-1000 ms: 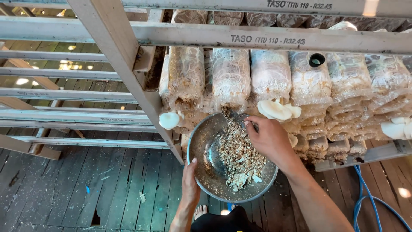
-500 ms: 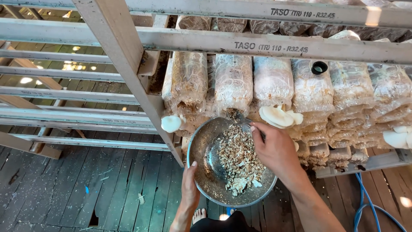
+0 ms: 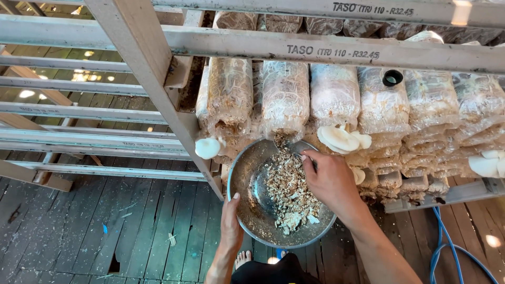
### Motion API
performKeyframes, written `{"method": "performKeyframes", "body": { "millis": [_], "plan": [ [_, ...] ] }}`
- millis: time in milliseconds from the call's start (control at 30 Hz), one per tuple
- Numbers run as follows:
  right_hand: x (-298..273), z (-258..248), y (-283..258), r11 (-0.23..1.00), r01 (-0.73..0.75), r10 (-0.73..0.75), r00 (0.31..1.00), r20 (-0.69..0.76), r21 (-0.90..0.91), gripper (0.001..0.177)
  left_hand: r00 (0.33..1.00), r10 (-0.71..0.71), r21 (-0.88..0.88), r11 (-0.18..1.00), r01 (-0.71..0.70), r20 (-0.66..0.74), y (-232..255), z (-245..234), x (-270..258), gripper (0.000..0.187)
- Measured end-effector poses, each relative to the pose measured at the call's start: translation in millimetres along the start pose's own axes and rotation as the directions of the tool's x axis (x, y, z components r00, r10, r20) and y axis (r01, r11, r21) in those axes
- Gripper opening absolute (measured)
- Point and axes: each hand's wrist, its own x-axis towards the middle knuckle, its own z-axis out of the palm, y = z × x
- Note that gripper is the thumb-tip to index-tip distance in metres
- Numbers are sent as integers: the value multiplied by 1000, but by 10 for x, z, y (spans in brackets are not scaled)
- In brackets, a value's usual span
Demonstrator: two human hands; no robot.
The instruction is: Harvesting mushrooms and cleaning the openings of cultivation bags using a spoon and hands.
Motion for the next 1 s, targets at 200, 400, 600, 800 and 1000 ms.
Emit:
{"method": "performKeyframes", "body": {
  "millis": [200,400,600,800,1000],
  "plan": [
    [-110,-93,-57,998,20,-15,997,-80,64,36,999,-1,101,995,6,-50,-73,-56,44,82],
    [-97,-133,-88,995,6,-1,999,-50,101,32,998,47,-3,999,-47,29,0,-4,19,71],
    [-127,-102,-44,997,-44,41,998,52,57,32,997,64,10,998,-64,43,-31,-54,67,62],
    [-194,26,-51,989,33,-16,993,-121,142,31,966,216,47,973,-224,140,83,178,-122,75],
    [-378,245,54,978,151,-103,950,-295,146,25,961,187,176,959,-223,203,701,554,-643,88]
  ]
}}
